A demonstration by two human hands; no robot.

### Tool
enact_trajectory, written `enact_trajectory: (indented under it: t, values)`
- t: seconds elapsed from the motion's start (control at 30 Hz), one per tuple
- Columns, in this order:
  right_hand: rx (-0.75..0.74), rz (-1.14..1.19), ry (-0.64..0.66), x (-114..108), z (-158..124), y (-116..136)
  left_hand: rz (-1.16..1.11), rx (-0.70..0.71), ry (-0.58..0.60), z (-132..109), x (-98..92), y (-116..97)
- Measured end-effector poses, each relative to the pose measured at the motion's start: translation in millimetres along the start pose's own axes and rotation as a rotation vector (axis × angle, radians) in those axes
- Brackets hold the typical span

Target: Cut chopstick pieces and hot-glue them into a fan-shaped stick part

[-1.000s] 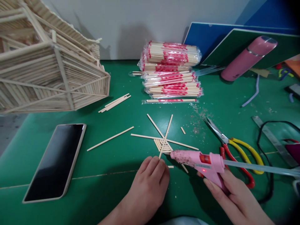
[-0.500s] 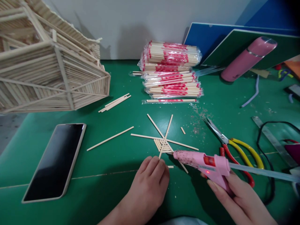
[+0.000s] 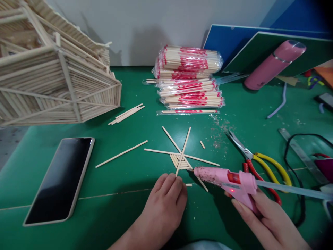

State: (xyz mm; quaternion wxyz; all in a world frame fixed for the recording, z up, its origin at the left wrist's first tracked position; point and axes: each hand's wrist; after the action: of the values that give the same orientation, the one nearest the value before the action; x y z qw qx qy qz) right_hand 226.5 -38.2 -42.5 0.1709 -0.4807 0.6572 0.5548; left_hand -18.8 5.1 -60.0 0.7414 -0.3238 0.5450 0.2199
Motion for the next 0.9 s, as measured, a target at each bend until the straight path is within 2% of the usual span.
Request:
enact_trajectory:
  t: [0.1, 0.37, 0.67, 0.9]
  values:
    - [-0.017, -0.023, 0.004, -2.0, -0.3, -1.3, 0.0, 0.001, 0.002, 0.0, -0.7, 0.1]
    - [0.024, -0.075, -0.098, -7.3, -6.0, 10.4, 0.0, 0.003, -0.012, -0.4, -0.3, 0.6]
    - [-0.012, -0.124, -0.072, -12.0, 0.3, 17.2, 0.008, -0.008, -0.025, -1.5, 0.8, -0.1]
    - [-0.035, -0.239, -0.161, -2.3, -7.4, 7.9, -0.01, -0.016, 0.007, -1.8, 0.5, -0.1]
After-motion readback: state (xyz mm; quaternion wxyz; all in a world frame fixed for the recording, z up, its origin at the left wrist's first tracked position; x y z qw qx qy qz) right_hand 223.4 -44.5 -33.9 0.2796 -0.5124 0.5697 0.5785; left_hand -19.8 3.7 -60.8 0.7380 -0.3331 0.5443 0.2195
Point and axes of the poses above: each hand's wrist, its own z-axis towards the middle knuckle, its own x-axis out of the palm, y = z × x, and after that the axes turned 8 degrees about y, right-handed
